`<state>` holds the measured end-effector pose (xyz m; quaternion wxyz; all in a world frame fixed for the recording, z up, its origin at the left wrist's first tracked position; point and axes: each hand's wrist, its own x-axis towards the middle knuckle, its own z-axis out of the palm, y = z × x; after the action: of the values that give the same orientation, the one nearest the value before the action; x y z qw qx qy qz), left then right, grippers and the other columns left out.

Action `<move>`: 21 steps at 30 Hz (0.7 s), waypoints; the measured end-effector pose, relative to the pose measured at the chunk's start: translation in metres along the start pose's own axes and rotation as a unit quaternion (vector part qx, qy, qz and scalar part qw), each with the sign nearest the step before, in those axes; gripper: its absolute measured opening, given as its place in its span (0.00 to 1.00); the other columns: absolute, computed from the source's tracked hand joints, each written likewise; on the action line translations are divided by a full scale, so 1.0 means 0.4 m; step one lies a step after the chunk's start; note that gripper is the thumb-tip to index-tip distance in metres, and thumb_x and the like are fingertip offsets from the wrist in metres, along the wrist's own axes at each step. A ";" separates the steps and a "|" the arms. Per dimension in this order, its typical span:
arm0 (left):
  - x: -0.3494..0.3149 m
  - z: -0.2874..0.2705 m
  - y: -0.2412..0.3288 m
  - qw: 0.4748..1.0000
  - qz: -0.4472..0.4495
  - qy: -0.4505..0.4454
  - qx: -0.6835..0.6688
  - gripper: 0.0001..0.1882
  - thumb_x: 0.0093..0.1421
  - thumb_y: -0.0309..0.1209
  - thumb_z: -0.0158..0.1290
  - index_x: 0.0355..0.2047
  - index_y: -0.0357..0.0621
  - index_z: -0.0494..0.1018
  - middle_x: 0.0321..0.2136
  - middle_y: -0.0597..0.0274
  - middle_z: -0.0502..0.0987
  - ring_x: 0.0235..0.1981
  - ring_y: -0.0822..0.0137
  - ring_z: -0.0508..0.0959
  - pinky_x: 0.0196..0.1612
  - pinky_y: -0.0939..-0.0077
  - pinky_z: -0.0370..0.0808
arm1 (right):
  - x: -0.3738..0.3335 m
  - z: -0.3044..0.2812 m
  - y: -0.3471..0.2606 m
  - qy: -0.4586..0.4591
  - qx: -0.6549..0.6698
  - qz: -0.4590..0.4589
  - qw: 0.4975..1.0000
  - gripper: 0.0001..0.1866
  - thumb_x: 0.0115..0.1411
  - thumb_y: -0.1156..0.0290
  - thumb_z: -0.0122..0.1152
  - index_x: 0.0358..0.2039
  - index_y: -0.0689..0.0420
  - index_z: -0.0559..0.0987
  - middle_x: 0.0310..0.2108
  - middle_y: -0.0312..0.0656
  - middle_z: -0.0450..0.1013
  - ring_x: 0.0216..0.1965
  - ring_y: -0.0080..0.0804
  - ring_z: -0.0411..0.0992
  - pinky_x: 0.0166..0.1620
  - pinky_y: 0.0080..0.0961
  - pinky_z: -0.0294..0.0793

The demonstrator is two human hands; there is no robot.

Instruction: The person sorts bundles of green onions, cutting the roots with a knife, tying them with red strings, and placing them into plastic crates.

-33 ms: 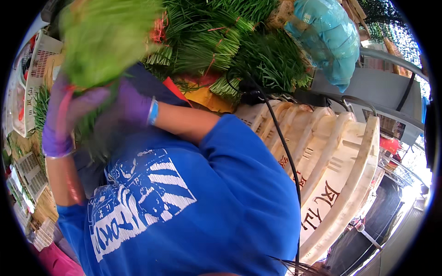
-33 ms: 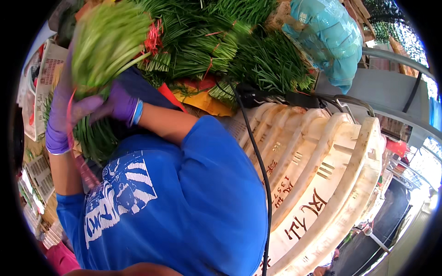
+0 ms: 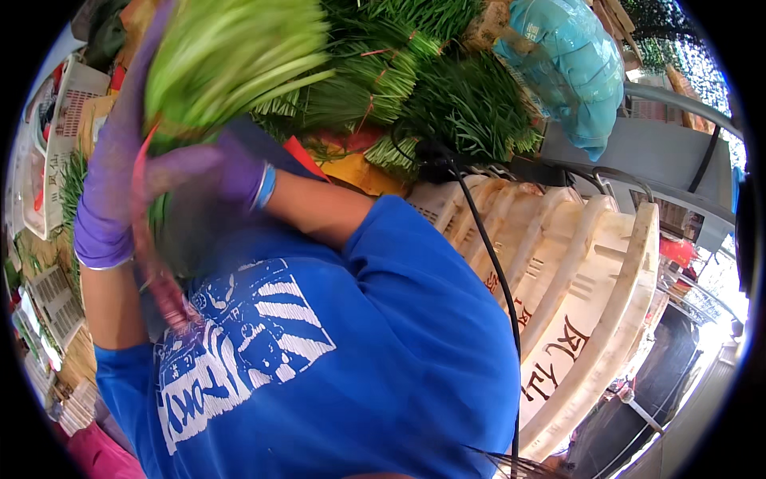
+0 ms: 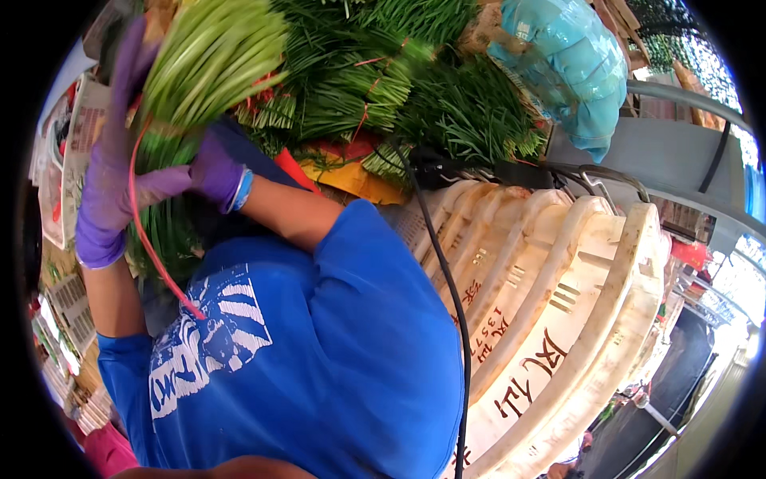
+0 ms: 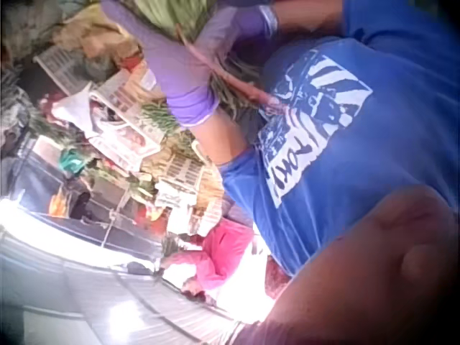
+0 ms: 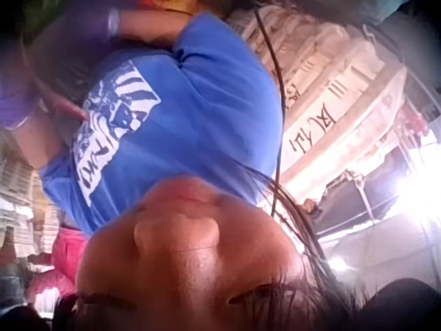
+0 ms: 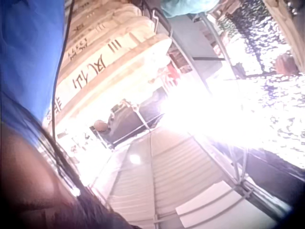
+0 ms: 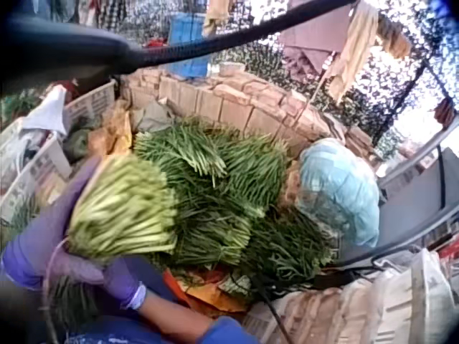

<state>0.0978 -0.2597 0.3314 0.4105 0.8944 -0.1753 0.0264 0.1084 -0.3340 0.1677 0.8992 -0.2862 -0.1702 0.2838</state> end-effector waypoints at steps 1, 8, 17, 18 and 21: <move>0.031 -0.016 0.029 0.999 0.046 0.013 0.024 0.45 0.39 0.38 0.62 0.56 0.42 0.52 0.51 0.50 0.62 0.50 0.61 0.64 0.52 0.70 0.60 | 0.035 -0.040 0.003 0.020 0.073 -0.016 0.997 0.39 0.36 0.61 0.68 0.49 0.59 0.64 0.45 0.42 0.66 0.49 0.33 0.62 0.51 0.27 0.61; 0.029 -0.097 -0.040 0.985 0.076 0.147 0.047 0.25 0.53 0.23 0.41 0.52 0.30 0.55 0.52 0.45 0.59 0.48 0.58 0.67 0.54 0.68 0.58 | -0.131 -0.312 -0.444 0.449 -0.033 -0.276 0.849 0.32 0.52 0.46 0.49 0.50 0.57 0.61 0.45 0.48 0.62 0.47 0.43 0.61 0.46 0.41 0.65; -0.155 -0.084 -0.194 0.985 -0.129 0.104 0.048 0.21 0.55 0.20 0.39 0.51 0.32 0.59 0.51 0.52 0.63 0.42 0.67 0.71 0.51 0.72 0.63 | -0.297 -0.451 -0.693 0.761 -0.145 -0.402 0.488 0.35 0.49 0.63 0.59 0.53 0.61 0.55 0.53 0.51 0.56 0.53 0.43 0.55 0.52 0.42 0.56; -0.159 -0.080 -0.195 0.984 -0.134 0.108 0.050 0.21 0.55 0.20 0.39 0.51 0.32 0.59 0.51 0.52 0.63 0.42 0.67 0.71 0.51 0.72 0.63 | -0.281 -0.453 -0.682 0.764 -0.161 -0.414 0.467 0.35 0.49 0.65 0.59 0.54 0.61 0.54 0.53 0.51 0.56 0.54 0.42 0.55 0.53 0.41 0.55; -0.180 -0.080 -0.200 0.976 -0.166 0.132 0.048 0.19 0.56 0.21 0.40 0.50 0.32 0.60 0.50 0.52 0.64 0.42 0.68 0.71 0.49 0.74 0.64 | -0.185 -0.465 -0.604 0.704 -0.172 -0.342 0.598 0.32 0.51 0.70 0.55 0.54 0.63 0.54 0.56 0.50 0.52 0.57 0.38 0.51 0.57 0.33 0.47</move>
<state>0.0603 -0.1669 0.2808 0.3855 0.9183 0.0331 0.0843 0.2378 -0.6197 0.1599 0.7054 -0.4679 0.3846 -0.3683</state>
